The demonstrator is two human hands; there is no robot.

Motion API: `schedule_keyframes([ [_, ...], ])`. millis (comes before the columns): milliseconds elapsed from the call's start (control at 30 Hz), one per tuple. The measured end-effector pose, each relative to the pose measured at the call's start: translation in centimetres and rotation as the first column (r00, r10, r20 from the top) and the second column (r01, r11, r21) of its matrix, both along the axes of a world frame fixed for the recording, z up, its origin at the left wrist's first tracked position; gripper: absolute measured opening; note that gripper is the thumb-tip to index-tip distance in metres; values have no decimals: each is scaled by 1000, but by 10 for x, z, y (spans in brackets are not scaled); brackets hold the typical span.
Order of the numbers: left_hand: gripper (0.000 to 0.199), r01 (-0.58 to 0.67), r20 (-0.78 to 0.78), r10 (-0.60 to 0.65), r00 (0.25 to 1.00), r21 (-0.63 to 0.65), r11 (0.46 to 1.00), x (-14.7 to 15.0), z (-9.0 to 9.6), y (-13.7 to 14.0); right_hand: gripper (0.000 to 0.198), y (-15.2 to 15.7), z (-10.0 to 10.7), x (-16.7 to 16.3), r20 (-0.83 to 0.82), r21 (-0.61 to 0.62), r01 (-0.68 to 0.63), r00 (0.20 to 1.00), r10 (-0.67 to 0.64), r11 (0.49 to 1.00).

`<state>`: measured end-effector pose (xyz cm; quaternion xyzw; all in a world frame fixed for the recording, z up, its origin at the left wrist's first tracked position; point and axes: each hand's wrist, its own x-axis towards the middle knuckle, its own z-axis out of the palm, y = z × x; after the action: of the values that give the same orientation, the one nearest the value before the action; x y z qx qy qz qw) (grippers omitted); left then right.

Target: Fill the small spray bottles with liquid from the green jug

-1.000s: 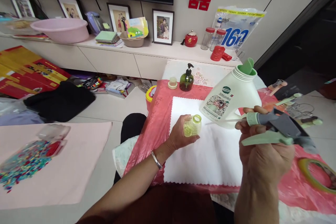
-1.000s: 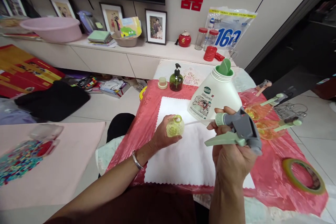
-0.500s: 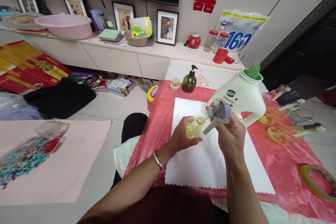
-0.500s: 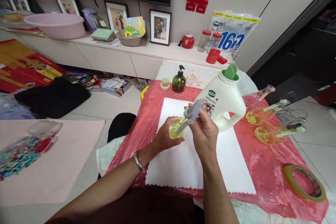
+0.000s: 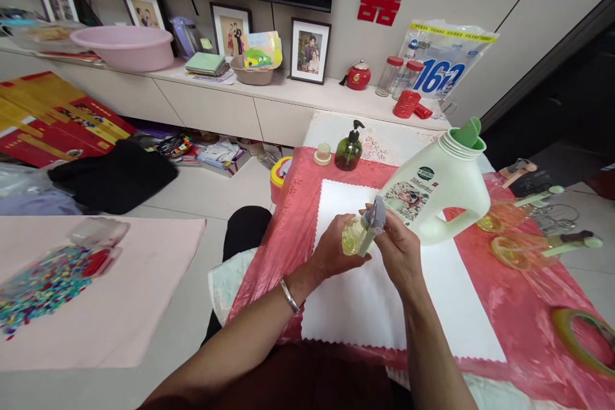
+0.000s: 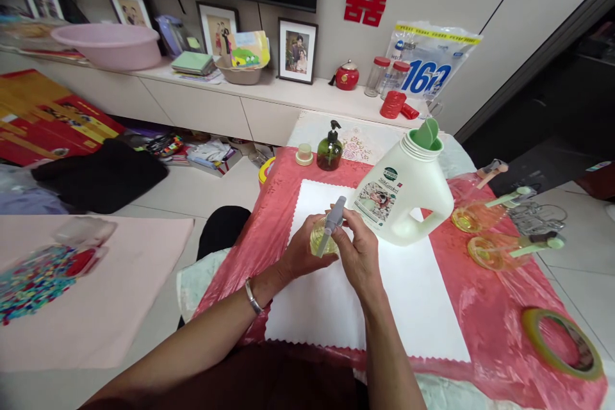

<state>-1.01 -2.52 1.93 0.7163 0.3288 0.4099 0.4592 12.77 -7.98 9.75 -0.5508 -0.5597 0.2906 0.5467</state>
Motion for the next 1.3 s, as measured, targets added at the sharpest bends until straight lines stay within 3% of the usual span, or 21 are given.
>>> schedule_keyframes([
  [300, 85, -8, -13, 9, 1000, 47, 999, 2, -7, 1, 35, -1, -4, -5, -4, 38, 37, 999, -37, 999],
  [633, 86, -25, 53, 25, 998, 11, 1000, 1, -10, -2, 34, 0, -9, -15, -75, 73, 82, 994, -76, 994],
  [1067, 50, 44, -9, -44, 999, 89, 995, 2, 14, 0, 31, 3, -18, -26, -33, 115, 168, 986, -165, 979],
  [1300, 73, -22, -20, 23, 1000, 39, 999, 1, 3, -3, 36, -4, -14, -21, -93, 65, 83, 993, -77, 994],
])
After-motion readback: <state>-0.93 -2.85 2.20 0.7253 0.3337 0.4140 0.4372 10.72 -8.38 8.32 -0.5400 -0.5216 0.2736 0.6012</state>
